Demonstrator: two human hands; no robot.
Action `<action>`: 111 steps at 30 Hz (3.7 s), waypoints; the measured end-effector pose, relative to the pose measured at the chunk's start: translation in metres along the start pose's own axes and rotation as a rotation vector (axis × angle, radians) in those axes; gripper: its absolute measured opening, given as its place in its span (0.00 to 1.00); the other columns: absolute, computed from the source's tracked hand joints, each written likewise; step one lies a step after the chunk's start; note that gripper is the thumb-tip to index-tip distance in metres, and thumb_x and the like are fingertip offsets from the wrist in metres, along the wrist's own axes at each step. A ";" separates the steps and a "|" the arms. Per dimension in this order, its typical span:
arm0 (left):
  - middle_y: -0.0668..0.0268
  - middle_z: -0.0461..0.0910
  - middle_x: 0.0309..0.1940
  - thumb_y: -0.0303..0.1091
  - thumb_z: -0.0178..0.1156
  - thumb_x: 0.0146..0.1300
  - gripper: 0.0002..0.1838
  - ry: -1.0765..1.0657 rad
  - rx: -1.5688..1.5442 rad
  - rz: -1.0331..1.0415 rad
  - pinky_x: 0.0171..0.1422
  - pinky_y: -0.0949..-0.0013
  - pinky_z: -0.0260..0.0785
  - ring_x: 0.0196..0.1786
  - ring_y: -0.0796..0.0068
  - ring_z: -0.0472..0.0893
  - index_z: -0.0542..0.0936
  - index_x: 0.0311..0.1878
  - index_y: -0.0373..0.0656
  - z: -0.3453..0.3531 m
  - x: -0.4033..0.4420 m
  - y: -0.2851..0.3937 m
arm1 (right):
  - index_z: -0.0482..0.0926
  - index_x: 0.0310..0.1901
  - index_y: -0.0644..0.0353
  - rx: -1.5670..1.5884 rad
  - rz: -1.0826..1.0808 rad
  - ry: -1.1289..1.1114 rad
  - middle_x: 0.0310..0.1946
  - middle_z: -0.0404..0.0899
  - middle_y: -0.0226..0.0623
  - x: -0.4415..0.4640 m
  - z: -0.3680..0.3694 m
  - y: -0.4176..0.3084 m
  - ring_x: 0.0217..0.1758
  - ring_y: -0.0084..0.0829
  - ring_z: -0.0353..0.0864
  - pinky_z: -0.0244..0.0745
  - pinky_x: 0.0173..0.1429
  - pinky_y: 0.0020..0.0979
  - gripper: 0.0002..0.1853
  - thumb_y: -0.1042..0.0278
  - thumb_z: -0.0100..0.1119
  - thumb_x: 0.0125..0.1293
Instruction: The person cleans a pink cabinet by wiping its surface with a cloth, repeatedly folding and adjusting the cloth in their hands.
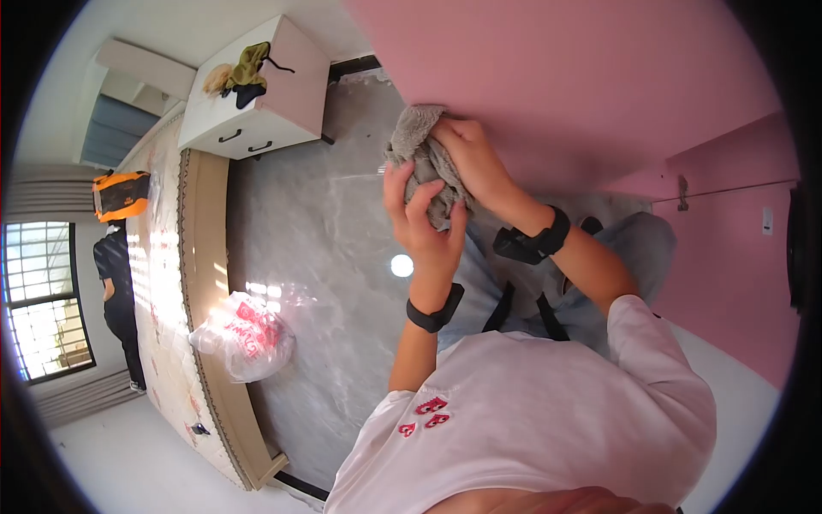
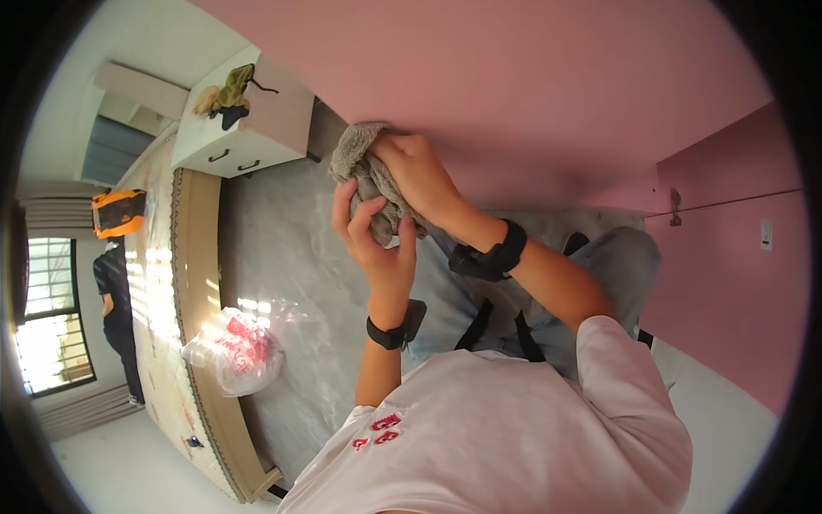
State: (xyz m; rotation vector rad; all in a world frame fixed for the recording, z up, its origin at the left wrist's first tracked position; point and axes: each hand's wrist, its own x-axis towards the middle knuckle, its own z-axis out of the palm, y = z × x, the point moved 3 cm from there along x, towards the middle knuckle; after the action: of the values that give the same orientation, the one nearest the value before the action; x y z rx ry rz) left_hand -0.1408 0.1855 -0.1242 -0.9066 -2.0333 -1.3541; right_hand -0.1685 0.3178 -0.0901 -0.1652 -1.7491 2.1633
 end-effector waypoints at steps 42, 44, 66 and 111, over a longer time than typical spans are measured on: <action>0.48 0.64 0.72 0.24 0.76 0.53 0.41 -0.252 -0.495 0.344 0.72 0.51 0.68 0.72 0.47 0.69 0.75 0.74 0.42 0.149 0.071 0.121 | 0.79 0.45 0.69 -0.428 -0.311 0.556 0.31 0.79 0.32 -0.058 -0.185 -0.138 0.33 0.21 0.75 0.73 0.38 0.31 0.16 0.60 0.56 0.78; 0.49 0.67 0.72 0.25 0.75 0.55 0.40 -0.235 -0.482 0.350 0.72 0.52 0.68 0.72 0.48 0.69 0.75 0.74 0.42 0.154 0.075 0.122 | 0.81 0.47 0.70 -0.298 -0.248 0.532 0.35 0.81 0.32 -0.050 -0.195 -0.129 0.36 0.21 0.76 0.74 0.41 0.30 0.17 0.60 0.56 0.78; 0.57 0.80 0.55 0.17 0.61 0.65 0.15 -1.407 -1.100 0.214 0.49 0.59 0.79 0.45 0.59 0.84 0.81 0.54 0.40 0.198 -0.068 0.189 | 0.71 0.69 0.65 0.502 0.037 1.385 0.65 0.78 0.47 -0.144 -0.451 0.031 0.62 0.48 0.82 0.83 0.62 0.49 0.23 0.58 0.43 0.84; 0.47 0.69 0.73 0.18 0.66 0.59 0.27 -0.292 -0.383 0.182 0.73 0.47 0.70 0.72 0.41 0.71 0.83 0.63 0.47 0.176 0.015 0.110 | 0.72 0.67 0.55 0.636 -0.076 0.647 0.65 0.77 0.33 -0.101 -0.192 -0.036 0.68 0.34 0.77 0.72 0.71 0.41 0.27 0.42 0.47 0.81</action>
State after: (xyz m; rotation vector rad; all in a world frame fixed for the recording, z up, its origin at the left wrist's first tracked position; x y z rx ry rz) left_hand -0.0770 0.3827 -0.1127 -1.4961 -1.8627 -1.6134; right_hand -0.0086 0.4667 -0.1126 -0.5431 -0.6770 2.1562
